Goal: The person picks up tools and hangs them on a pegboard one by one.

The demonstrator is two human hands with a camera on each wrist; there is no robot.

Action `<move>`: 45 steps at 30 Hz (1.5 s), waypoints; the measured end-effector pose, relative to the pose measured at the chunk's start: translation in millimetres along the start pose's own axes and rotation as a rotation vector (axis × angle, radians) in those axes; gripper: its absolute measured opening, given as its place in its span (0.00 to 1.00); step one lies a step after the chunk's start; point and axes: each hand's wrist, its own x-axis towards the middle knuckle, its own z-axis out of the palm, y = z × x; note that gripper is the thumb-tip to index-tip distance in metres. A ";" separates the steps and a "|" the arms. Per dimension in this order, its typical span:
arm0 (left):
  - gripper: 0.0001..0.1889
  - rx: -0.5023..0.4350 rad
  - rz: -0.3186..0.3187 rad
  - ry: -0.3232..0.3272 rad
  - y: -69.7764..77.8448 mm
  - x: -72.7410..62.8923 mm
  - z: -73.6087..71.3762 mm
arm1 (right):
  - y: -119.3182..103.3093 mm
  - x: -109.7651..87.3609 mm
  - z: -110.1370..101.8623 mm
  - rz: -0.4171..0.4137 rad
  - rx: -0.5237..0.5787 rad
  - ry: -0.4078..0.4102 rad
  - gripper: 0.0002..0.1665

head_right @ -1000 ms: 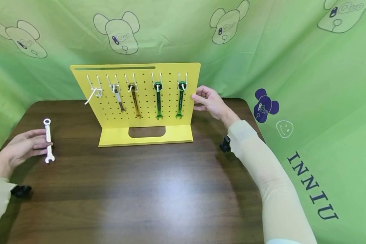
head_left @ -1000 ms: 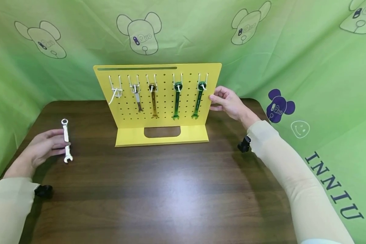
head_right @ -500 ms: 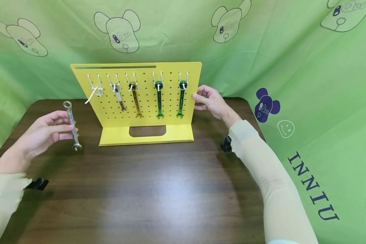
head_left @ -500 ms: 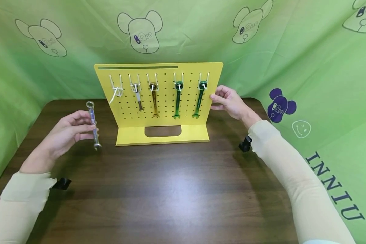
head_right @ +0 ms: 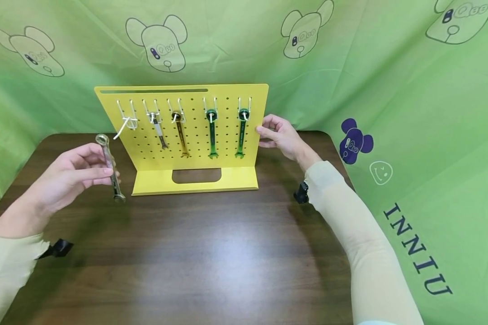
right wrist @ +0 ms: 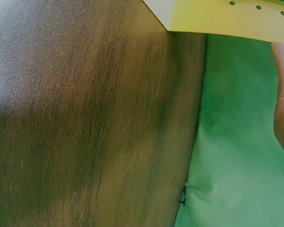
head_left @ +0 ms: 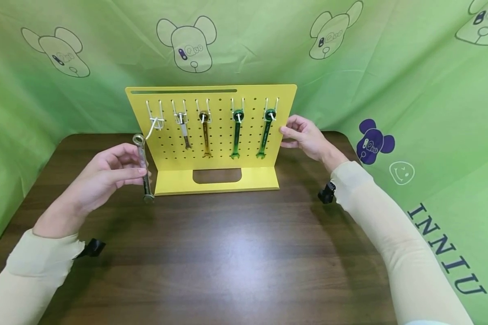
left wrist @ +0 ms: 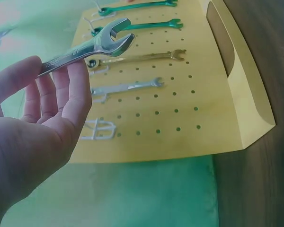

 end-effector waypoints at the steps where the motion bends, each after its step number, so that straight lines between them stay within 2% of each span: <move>1: 0.16 0.009 -0.001 0.002 0.0 0.6 1.5 | -0.3 -0.2 0.1 0.000 0.000 0.000 0.03; 10: 0.12 0.040 -0.034 0.027 -3.9 6.5 1.8 | -1.5 -1.2 -1.8 0.000 0.000 0.003 0.03; 19: 0.11 0.019 -0.079 0.049 -10.2 11.6 3.9 | -2.6 -5.0 -3.1 0.000 0.006 0.002 0.03; 45: 0.10 -0.021 -0.135 0.119 -30.1 17.5 -7.3 | 0.4 -2.2 -1.0 -0.002 0.013 -0.011 0.06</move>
